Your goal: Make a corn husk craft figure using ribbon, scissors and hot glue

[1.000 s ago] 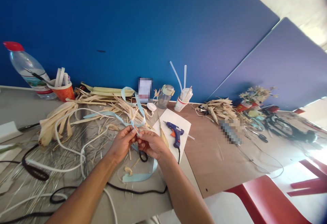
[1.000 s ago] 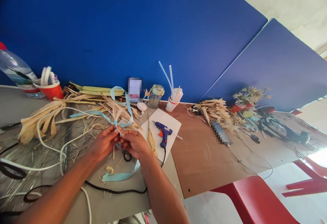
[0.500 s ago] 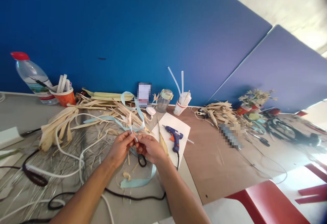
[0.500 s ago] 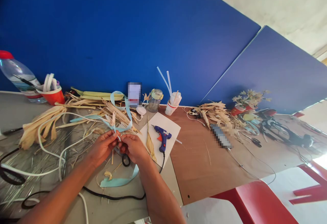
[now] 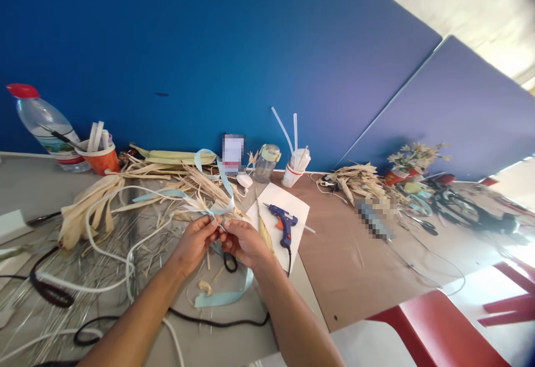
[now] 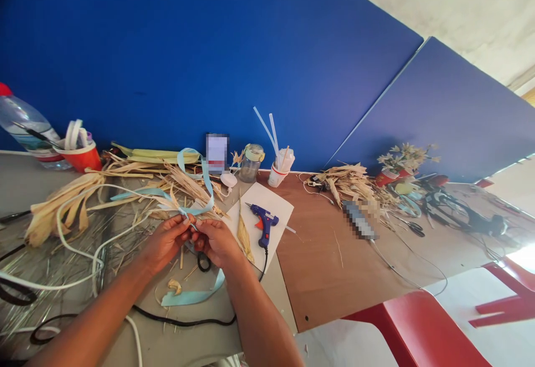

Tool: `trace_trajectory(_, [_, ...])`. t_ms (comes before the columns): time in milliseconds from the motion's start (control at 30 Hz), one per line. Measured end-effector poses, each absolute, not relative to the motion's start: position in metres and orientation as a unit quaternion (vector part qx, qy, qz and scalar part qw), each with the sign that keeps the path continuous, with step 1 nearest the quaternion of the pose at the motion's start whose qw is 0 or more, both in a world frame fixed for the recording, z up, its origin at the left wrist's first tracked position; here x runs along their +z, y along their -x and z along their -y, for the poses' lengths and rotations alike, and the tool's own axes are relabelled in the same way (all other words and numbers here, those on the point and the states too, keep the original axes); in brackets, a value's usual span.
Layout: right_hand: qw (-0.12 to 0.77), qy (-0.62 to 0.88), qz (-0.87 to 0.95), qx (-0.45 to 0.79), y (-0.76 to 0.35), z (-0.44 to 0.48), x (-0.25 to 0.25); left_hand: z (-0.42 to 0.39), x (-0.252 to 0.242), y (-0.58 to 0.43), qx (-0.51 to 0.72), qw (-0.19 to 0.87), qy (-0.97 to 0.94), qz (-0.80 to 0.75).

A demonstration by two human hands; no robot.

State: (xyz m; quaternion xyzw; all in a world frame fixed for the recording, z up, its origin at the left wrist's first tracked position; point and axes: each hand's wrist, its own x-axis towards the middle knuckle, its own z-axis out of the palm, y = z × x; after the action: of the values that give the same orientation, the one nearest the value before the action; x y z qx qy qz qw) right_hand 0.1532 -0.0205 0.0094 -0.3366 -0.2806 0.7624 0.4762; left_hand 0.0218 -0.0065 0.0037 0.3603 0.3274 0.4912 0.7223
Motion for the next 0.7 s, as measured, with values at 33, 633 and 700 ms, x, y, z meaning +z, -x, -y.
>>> trace_trajectory(33, [0.471,0.33,0.276,0.77,-0.1539,0.0205,0.0099,0.0062,0.0034,-0.0218,0.489,0.724,-0.361,-0.325])
trace_trajectory(633, [0.441,0.323,0.278,0.79,-0.1561,0.0216,0.0125,0.0055,0.0015,-0.0214,0.473,0.74,-0.366,-0.307])
trace_trajectory(700, [0.443,0.353,0.289,0.772,-0.1548,0.0209,0.0106,0.0054,0.001,-0.0222,0.476,0.734,-0.367,-0.316])
